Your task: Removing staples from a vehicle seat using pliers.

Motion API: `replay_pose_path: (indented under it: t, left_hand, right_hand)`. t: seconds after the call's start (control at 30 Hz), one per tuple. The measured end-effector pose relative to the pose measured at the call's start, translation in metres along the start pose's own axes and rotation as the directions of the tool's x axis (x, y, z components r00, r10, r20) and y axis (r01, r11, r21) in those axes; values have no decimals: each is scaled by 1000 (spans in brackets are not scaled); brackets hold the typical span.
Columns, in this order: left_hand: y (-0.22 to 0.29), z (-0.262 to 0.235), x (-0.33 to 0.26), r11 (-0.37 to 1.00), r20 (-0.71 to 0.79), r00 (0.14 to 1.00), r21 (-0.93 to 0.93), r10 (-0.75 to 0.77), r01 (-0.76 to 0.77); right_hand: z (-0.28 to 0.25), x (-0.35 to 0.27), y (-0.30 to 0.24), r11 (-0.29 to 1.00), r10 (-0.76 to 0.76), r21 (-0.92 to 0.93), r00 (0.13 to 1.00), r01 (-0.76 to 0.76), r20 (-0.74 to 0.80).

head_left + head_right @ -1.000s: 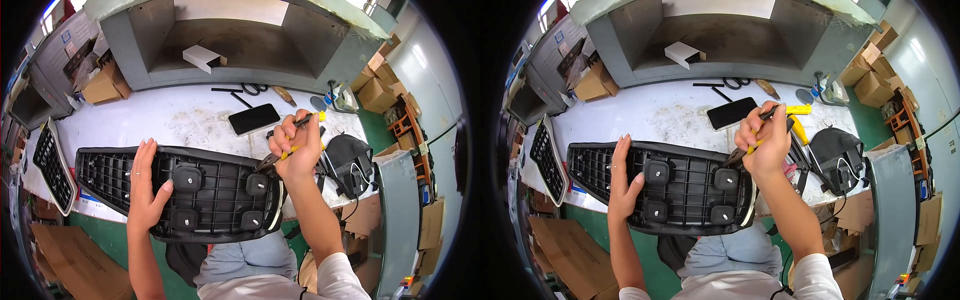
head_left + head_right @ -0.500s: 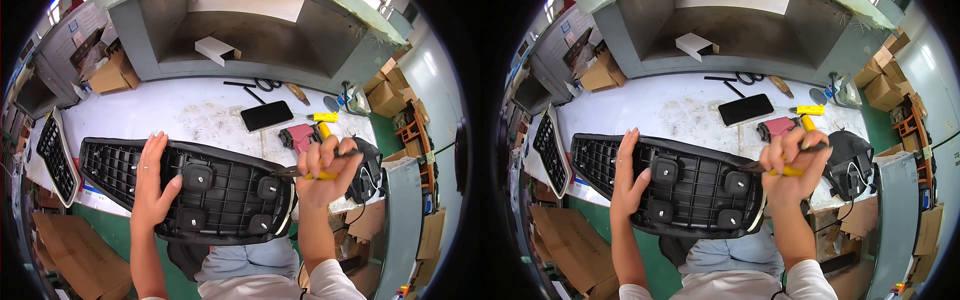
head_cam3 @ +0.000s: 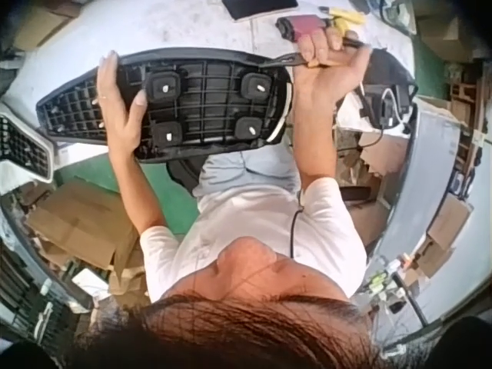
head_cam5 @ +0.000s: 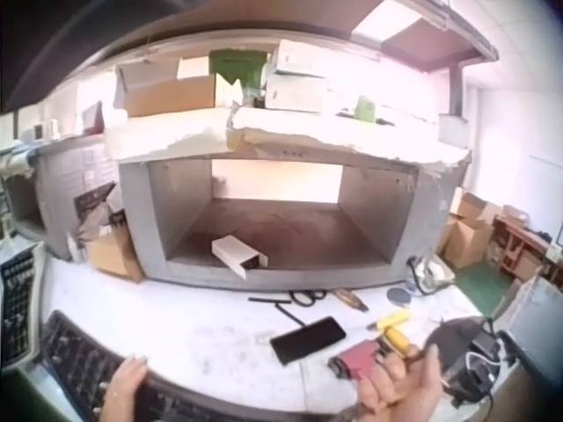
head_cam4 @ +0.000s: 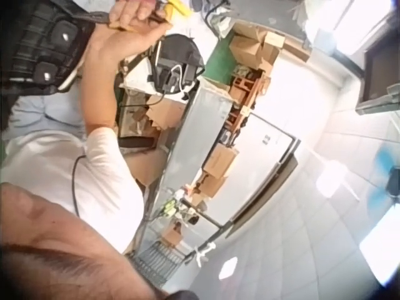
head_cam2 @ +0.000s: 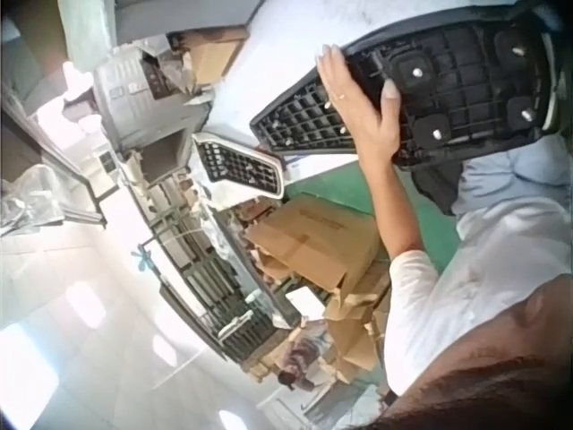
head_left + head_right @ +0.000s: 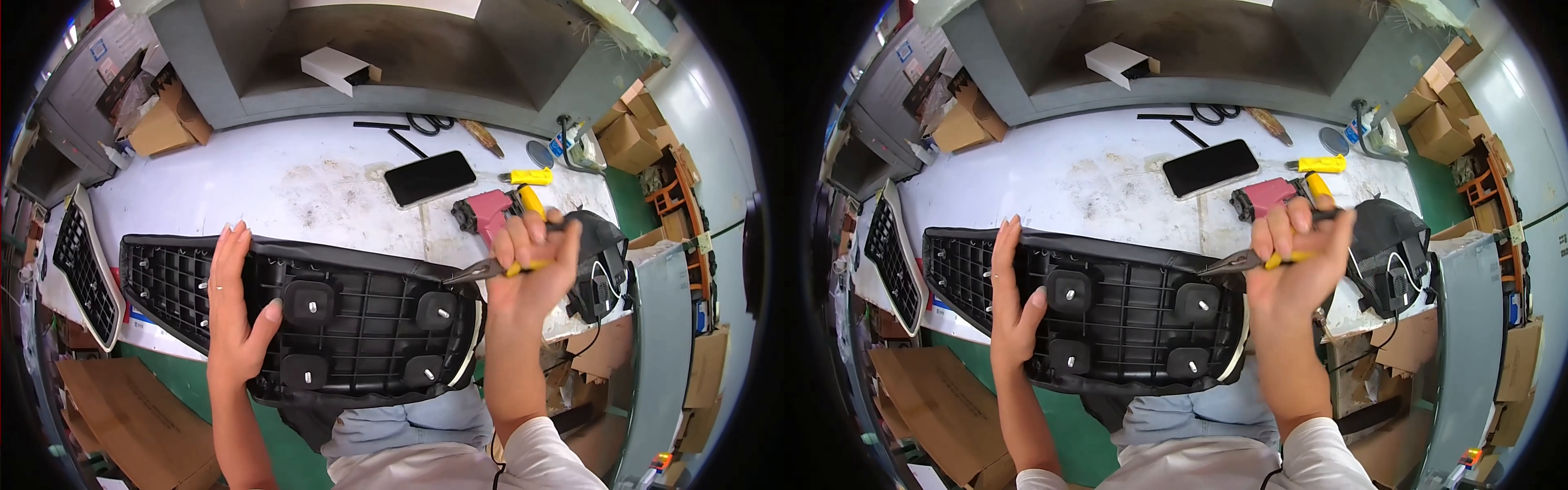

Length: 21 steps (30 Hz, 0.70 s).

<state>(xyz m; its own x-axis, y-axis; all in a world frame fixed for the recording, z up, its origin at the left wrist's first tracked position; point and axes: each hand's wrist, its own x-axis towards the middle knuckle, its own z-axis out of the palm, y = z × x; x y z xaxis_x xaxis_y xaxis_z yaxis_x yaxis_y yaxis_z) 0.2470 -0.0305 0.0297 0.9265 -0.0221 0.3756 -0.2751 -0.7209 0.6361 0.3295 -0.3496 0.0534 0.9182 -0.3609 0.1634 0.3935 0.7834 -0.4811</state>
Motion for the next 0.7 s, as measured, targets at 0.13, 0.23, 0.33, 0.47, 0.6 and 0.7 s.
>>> replay_pose_path:
  t: [0.13,0.23,0.33,0.47,0.6,0.7]
  left_hand:
    - [-3,1,-4,1000,-12,1000,3,4,-4]
    - [-2,2,-2,1000,-8,1000,3,-2,2]
    - [-1,4,5,1000,15,1000,-3,-4,4]
    - [-3,3,1,1000,7,1000,-12,-12,12]
    - [-4,3,5,1000,33,999,0,-30,30]
    - [-3,7,4,1000,21,1000,-3,-18,18]
  right_hand:
    - [-21,14,4,906,418,171,884,-388,-210]
    - [-25,13,1,941,304,211,936,-266,-176]
    - [-15,-4,-3,988,-127,91,991,123,46]
    - [-20,12,4,981,108,174,987,-87,-116]
    - [-36,22,13,926,312,315,890,-207,-334]
    - [-33,23,9,915,347,333,864,-227,-364]
